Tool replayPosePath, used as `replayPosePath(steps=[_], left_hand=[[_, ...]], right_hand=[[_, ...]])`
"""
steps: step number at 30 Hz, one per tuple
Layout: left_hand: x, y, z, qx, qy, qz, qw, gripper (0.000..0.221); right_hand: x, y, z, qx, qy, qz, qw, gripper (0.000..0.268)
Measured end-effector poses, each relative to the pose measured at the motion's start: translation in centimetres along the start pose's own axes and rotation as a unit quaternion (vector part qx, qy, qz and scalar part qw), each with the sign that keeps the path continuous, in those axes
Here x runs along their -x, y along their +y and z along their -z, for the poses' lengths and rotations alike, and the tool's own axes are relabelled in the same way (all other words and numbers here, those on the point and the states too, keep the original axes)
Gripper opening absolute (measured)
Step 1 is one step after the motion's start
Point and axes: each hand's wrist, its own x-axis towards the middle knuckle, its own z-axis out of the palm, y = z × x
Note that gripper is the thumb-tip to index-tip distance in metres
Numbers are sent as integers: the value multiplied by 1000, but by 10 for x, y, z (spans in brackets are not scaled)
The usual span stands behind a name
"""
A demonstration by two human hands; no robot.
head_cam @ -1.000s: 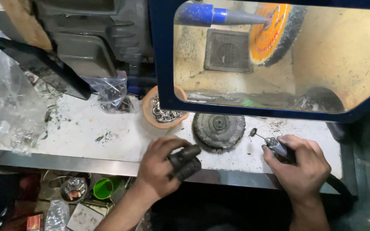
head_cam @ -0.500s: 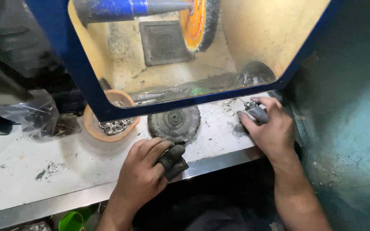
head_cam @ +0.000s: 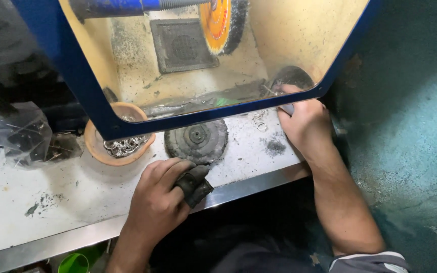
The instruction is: Polishing small jewelry components using a handheld rotary tool at a workbench.
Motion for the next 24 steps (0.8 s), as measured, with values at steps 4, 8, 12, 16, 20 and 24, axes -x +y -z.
replayPosePath(steps=[4, 8, 12, 16, 20, 24], left_hand=[[2, -4, -3, -5, -12, 3, 1000, 17], [3, -8, -5, 22, 0, 3, 1000, 13], [-7, 0, 2, 30, 33, 4, 999, 30], [-9, 1, 2, 41, 31, -10, 999, 29], [-4, -2, 0, 40, 17, -28, 999, 23], [5, -6, -3, 50, 2, -22, 999, 14]], right_hand=[[5, 16, -12, 45, -10, -7, 999, 41], [14, 33, -22, 54, 65, 69, 994, 18], [16, 32, -14, 32, 69, 111, 991, 20], [19, 34, -12, 7, 66, 108, 992, 21], [24, 17, 1, 16, 17, 55, 998, 28], [32, -36, 14, -6, -127, -66, 990, 18]])
